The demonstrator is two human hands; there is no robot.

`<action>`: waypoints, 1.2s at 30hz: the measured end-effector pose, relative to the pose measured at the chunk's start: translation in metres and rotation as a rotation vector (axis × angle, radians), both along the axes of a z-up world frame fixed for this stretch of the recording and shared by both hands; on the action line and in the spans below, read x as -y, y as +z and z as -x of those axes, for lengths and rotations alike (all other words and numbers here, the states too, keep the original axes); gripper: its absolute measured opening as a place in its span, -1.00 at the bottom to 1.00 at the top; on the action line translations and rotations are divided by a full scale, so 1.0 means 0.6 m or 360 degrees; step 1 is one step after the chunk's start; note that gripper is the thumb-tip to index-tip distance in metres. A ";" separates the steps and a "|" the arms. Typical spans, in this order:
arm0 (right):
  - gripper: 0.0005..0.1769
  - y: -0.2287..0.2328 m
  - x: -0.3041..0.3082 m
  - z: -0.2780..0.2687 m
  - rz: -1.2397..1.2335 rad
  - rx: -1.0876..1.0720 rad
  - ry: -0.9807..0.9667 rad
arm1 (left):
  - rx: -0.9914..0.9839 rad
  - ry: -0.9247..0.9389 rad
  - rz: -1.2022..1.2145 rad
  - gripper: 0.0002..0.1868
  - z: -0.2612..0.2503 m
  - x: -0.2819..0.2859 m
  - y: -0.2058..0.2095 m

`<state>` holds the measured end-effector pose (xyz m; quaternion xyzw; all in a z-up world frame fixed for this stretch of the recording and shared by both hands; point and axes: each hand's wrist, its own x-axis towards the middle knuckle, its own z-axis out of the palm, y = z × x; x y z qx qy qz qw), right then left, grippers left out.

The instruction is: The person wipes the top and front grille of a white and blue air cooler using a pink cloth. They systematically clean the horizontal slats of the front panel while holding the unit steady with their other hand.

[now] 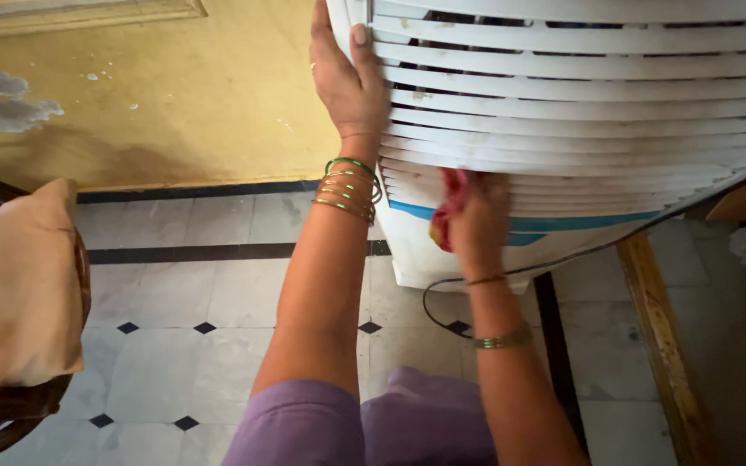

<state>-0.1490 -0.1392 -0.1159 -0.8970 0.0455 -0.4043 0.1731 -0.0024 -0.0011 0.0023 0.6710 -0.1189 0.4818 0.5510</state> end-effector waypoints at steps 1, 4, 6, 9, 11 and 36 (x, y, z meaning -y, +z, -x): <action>-0.76 0.006 0.019 0.011 -0.0039 -0.0015 0.0022 | -0.0015 -0.0009 0.0007 -0.38 0.000 0.000 -0.001; -0.69 0.008 -0.004 0.005 -0.1459 -0.0152 0.0092 | -0.0033 -0.0019 0.0029 -0.38 0.000 0.003 -0.001; -0.51 -0.013 -0.035 -0.017 -0.1386 -0.0109 0.0053 | -0.0004 0.0033 0.0018 -0.40 0.002 0.000 -0.003; -0.87 -0.052 -0.123 -0.077 -0.0872 0.0022 0.0351 | 0.0026 0.0061 -0.0030 -0.42 0.002 0.002 -0.002; -0.73 -0.059 -0.142 -0.080 -0.0944 -0.0084 0.0201 | -0.0038 -0.0013 0.0017 -0.41 0.003 -0.001 -0.001; -0.47 -0.002 0.004 -0.029 -0.0304 -0.0590 0.0279 | -0.0068 0.0001 -0.0042 -0.40 0.002 -0.007 0.003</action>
